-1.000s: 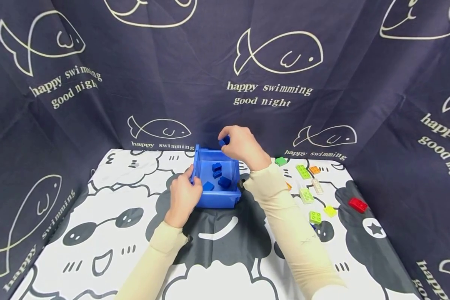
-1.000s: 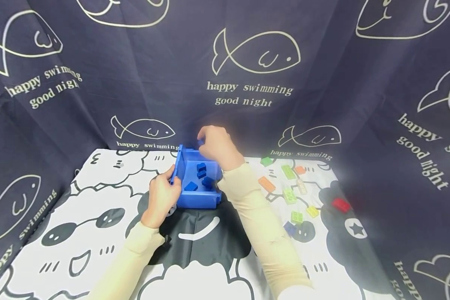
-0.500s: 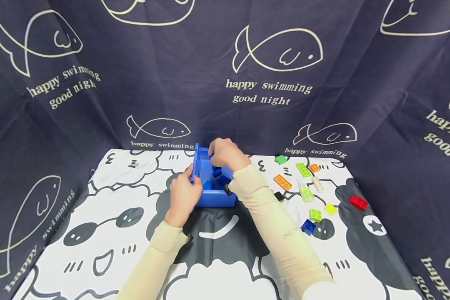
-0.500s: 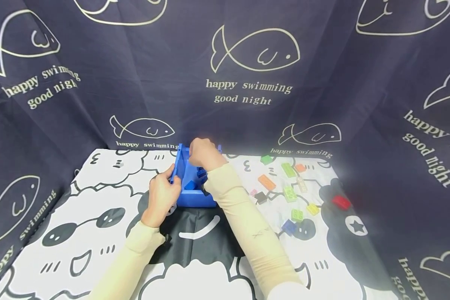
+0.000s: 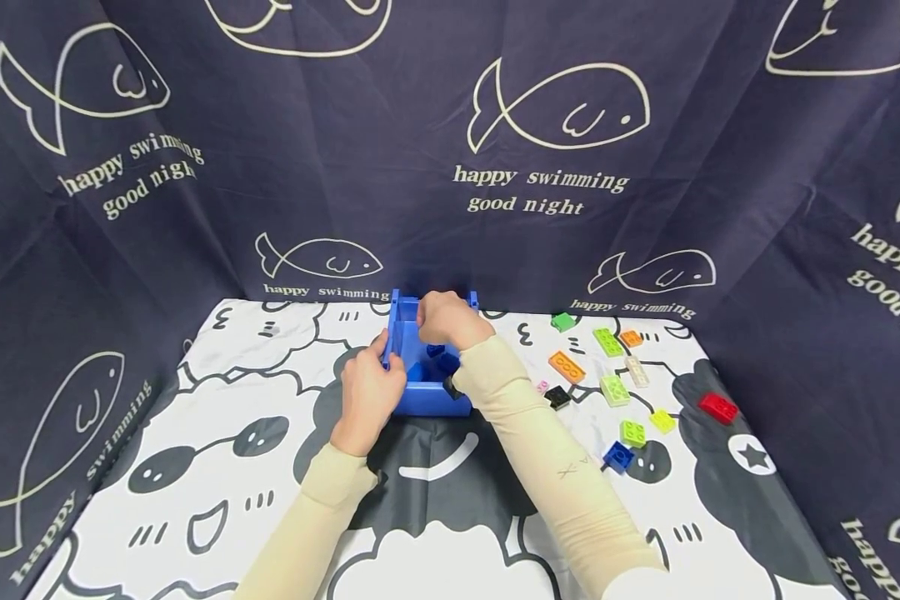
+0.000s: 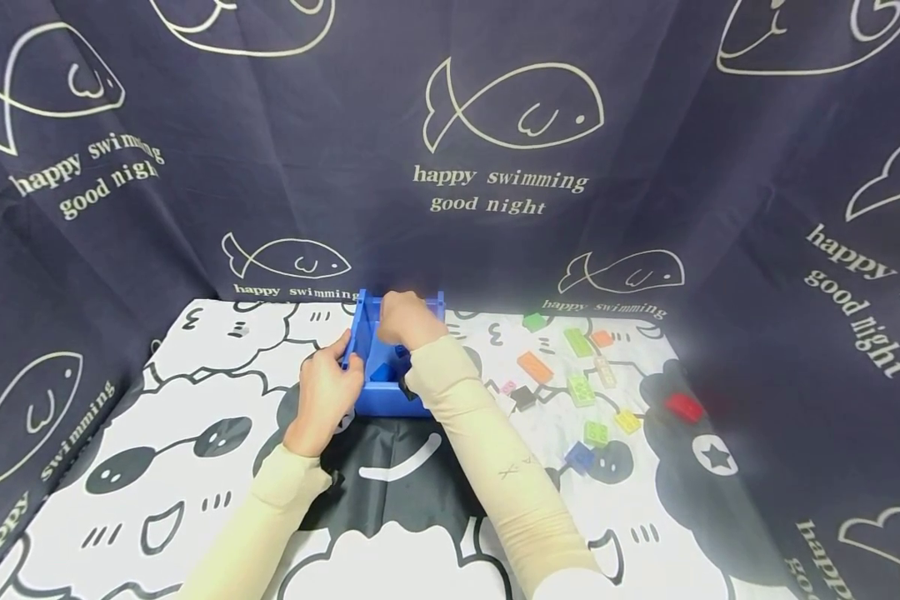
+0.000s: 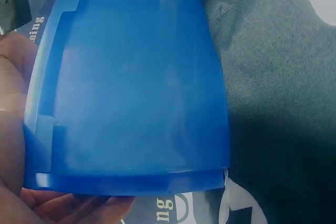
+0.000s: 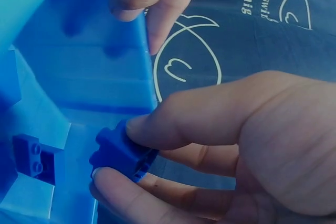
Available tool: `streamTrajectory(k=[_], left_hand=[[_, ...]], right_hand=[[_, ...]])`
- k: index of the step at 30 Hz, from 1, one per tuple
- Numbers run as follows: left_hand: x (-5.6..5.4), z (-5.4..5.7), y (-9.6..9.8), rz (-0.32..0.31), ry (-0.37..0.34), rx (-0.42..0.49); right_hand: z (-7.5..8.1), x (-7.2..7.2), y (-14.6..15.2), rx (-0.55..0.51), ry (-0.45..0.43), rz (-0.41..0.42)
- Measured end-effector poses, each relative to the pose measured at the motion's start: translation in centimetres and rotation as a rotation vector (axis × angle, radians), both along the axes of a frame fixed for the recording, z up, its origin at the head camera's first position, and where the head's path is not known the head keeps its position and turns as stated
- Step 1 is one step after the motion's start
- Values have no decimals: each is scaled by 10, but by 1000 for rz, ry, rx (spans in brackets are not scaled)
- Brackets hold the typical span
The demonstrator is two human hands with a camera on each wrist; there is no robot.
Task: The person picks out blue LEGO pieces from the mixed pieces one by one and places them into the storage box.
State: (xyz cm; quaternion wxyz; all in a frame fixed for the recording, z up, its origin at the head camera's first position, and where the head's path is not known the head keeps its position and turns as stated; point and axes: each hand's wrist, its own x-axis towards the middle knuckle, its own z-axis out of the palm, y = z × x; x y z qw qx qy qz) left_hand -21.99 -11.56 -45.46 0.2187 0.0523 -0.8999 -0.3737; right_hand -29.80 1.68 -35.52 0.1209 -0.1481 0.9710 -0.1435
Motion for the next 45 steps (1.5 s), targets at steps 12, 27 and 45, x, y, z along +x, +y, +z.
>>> streamTrajectory(k=[12,27,45], left_hand=[[2,-1,-1,2,-13,7],[3,0,0,0,-11,0],[2,2,0,6,-32,15]], right_hand=[[-7,1,-4,6,-44,4],[1,8,1,-35,-19,4],[58,36,31,-147,73,-63]])
